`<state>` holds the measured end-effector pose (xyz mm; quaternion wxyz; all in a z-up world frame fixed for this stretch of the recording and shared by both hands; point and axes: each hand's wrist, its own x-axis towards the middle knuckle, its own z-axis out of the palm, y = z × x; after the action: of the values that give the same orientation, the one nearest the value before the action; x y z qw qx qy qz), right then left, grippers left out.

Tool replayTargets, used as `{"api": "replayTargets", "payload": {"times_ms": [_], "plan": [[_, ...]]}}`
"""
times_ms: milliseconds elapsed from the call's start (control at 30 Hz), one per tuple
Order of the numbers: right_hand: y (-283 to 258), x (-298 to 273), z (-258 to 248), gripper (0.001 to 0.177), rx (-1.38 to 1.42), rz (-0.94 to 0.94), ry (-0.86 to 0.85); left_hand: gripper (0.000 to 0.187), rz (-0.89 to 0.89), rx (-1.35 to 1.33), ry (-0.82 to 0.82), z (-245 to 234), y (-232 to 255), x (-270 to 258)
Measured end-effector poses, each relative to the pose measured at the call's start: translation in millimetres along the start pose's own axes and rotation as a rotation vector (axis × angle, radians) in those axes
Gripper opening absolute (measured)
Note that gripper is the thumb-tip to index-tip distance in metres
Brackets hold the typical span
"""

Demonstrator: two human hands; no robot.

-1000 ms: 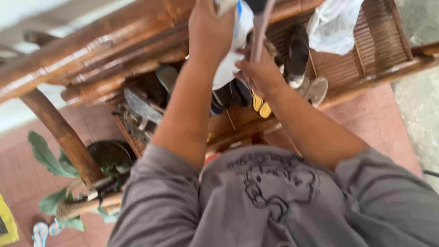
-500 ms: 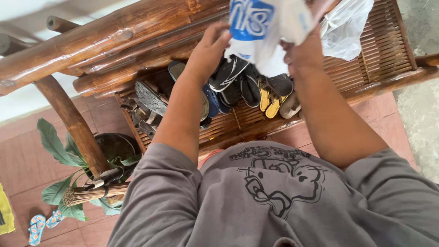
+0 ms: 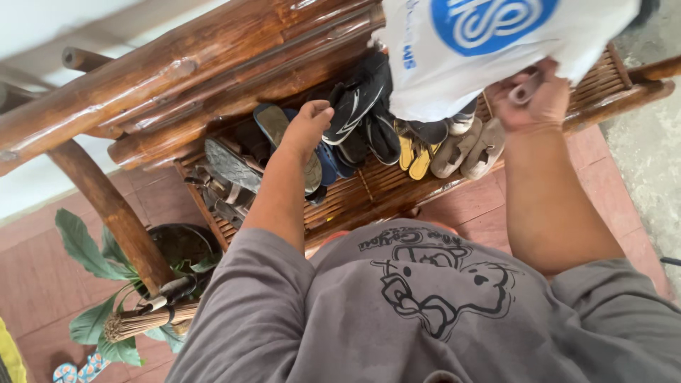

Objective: The person uses a brush to clean several pairs of shoes on a bamboo shoe rack. They pick up each shoe, brush the soles and uppers, and then place them on a black metal shoe rack. The person also handles a plastic bag containing shoes.

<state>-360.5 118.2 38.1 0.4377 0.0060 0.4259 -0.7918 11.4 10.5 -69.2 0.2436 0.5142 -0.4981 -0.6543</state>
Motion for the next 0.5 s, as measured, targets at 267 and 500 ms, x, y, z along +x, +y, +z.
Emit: {"api": "replayTargets", "payload": {"times_ms": [267,500], "plan": [[-67.6,34.7,-23.8,0.018,0.283,0.102,-0.373,0.055,0.163,0.085,-0.082,57.8,25.3,41.6],[-88.6,58.1,-17.6,0.014,0.081,0.192,-0.618,0.054,0.199,-0.018,-0.107,116.5,35.9,71.0]]}}
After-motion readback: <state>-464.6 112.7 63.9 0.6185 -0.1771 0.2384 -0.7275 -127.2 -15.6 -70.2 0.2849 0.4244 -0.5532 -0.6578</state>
